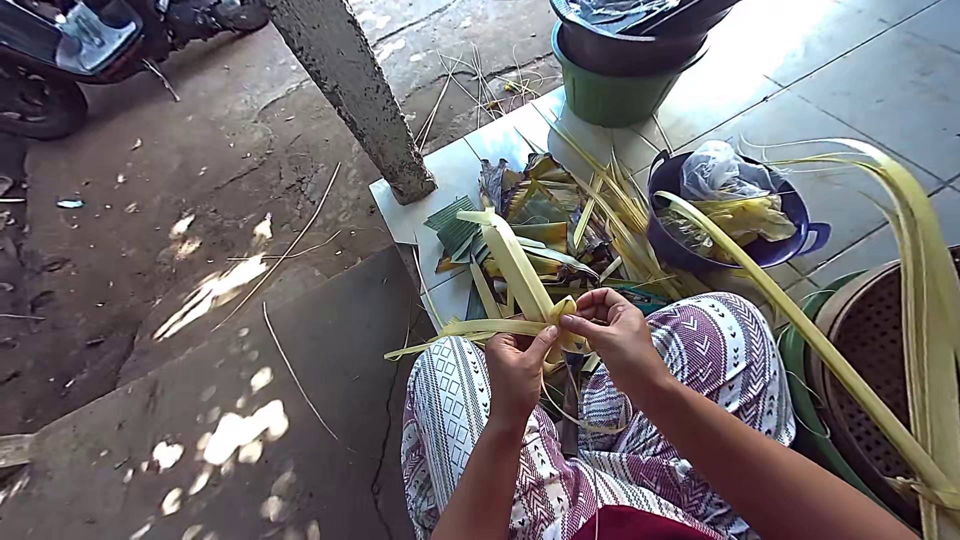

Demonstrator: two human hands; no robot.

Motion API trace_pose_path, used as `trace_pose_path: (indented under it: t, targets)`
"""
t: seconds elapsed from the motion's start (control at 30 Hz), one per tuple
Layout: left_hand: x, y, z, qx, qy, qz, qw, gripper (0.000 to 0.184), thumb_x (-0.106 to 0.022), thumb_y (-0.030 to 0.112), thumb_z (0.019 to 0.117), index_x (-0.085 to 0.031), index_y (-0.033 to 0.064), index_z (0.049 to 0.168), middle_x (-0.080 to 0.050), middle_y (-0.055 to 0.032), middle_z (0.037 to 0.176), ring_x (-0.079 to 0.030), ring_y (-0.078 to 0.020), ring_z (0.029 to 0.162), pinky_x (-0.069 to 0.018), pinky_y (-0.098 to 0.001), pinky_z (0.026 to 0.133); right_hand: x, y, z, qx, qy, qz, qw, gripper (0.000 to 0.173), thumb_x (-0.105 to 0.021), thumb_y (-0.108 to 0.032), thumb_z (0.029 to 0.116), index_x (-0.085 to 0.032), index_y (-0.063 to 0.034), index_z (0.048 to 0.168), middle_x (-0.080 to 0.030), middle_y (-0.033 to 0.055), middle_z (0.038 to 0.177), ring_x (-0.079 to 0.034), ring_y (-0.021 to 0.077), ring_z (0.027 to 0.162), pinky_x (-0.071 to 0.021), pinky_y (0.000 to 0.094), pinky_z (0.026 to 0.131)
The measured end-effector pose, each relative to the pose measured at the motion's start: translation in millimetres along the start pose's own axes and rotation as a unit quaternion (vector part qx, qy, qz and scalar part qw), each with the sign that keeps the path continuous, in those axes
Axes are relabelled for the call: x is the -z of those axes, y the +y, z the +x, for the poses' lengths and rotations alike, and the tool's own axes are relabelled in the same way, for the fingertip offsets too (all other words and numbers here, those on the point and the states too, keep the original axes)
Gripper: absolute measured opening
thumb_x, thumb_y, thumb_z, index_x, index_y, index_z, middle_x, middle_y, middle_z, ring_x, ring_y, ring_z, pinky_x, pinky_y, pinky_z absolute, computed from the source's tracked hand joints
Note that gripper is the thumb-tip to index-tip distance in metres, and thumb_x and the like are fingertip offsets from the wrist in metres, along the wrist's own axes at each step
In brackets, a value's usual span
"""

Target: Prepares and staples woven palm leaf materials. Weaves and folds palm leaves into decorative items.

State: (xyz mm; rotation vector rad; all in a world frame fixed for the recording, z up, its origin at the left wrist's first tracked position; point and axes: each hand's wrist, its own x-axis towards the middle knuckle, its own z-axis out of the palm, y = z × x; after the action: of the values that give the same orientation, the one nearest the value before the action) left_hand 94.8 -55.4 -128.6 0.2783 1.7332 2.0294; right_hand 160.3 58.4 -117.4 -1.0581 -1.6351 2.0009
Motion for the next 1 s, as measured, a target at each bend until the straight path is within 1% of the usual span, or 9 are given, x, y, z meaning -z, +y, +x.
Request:
trace_pose_path:
  t: [0.1,0.13,0.2,0.27,0.4,0.57,0.67,0.83,1.0]
  targets:
    - [1,0,-1,-0.001,0.003,0.002,1.000,0.013,-0.065,-0.012,0.0874,-0.069,-0.0037,0.097,-0.074,-0.0051,0.080,-0.072,-0.0079,0.075,-0.0609,-0.0247,0.075,3,-1,0,-0.015,-0.028,0.024,0.999,0.024,-0.074,0.007,0.0863,-0.058,-0.0033,0.101,-0.064,0.0007,0.074,-0.055,0.0032,0.059,-0.0422,0.0166,0.054]
    - [1,-1,-1,-0.001,0.004,0.001,1.000,0.013,-0.065,-0.012,0.0875,-0.069,-0.0041,0.097,-0.074,-0.0056,0.080,-0.072,-0.0084,0.075,-0.0611,-0.0249,0.075,4,-1,0,-0.020,-0.043,0.025,0.999,0.022,-0.072,0.006,0.0880,-0.059,-0.0029,0.103,-0.064,0.0007,0.075,-0.055,0.0033,0.060,-0.0425,0.0166,0.055]
    - [3,0,-1,-0.002,-0.001,0.008,1.000,0.012,-0.066,-0.011,0.0882,-0.069,-0.0041,0.097,-0.074,-0.0055,0.081,-0.072,-0.0080,0.076,-0.0608,-0.0246,0.076,8,-2,0,-0.028,-0.086,0.023,0.996,0.018,-0.068,0.003,0.0922,-0.062,-0.0014,0.108,-0.066,0.0020,0.083,-0.061,0.0048,0.070,-0.0497,0.0183,0.064]
    - [3,3,-1,0.001,-0.009,0.012,1.000,0.012,-0.066,-0.011,0.0886,-0.069,-0.0041,0.097,-0.075,-0.0052,0.081,-0.072,-0.0075,0.077,-0.0608,-0.0244,0.077,12,-3,0,-0.026,-0.119,0.017,0.992,0.012,-0.067,0.002,0.0938,-0.066,-0.0007,0.105,-0.070,0.0021,0.086,-0.066,0.0049,0.078,-0.0535,0.0195,0.073]
    - [3,5,-2,0.009,-0.013,0.019,1.000,0.012,-0.066,-0.011,0.0892,-0.069,-0.0042,0.099,-0.074,-0.0047,0.082,-0.072,-0.0066,0.078,-0.0602,-0.0232,0.078,15,-8,0,-0.025,-0.147,-0.019,0.989,0.006,-0.066,-0.003,0.0956,-0.068,-0.0016,0.101,-0.070,0.0018,0.088,-0.067,0.0057,0.082,-0.0545,0.0214,0.078]
    - [1,8,-2,0.026,-0.018,0.004,0.999,0.014,-0.066,-0.012,0.0887,-0.069,-0.0040,0.099,-0.074,-0.0051,0.085,-0.072,-0.0075,0.079,-0.0604,-0.0240,0.079,13,-7,2,-0.027,-0.140,-0.042,0.989,0.002,-0.066,-0.003,0.0960,-0.067,-0.0029,0.095,-0.068,0.0009,0.081,-0.065,0.0053,0.075,-0.0536,0.0211,0.073]
    - [5,6,-1,0.068,-0.025,-0.044,0.996,0.011,-0.058,-0.010,0.0953,-0.066,-0.0037,0.099,-0.072,-0.0054,0.083,-0.071,-0.0090,0.078,-0.0597,-0.0255,0.078,12,-6,2,-0.035,-0.132,-0.031,0.990,0.003,-0.066,-0.001,0.0961,-0.068,-0.0022,0.094,-0.069,0.0023,0.081,-0.066,0.0061,0.076,-0.0550,0.0217,0.075]
    - [7,8,-4,0.133,-0.020,-0.114,0.984,0.032,-0.033,0.009,0.1095,-0.060,0.0022,0.096,-0.071,-0.0039,0.082,-0.070,-0.0096,0.077,-0.0587,-0.0253,0.075,15,-8,2,-0.037,-0.121,-0.029,0.992,0.004,-0.065,-0.001,0.0968,-0.068,-0.0013,0.095,-0.070,0.0028,0.081,-0.067,0.0060,0.077,-0.0553,0.0218,0.076]
    - [7,0,-4,0.064,0.054,-0.092,0.992,0.015,-0.045,-0.003,0.1040,-0.060,0.0006,0.101,-0.070,-0.0036,0.081,-0.071,-0.0102,0.072,-0.0606,-0.0251,0.068,17,-8,3,-0.039,-0.120,-0.025,0.992,0.004,-0.064,0.000,0.0973,-0.068,-0.0006,0.097,-0.070,0.0035,0.082,-0.067,0.0064,0.077,-0.0557,0.0217,0.075]
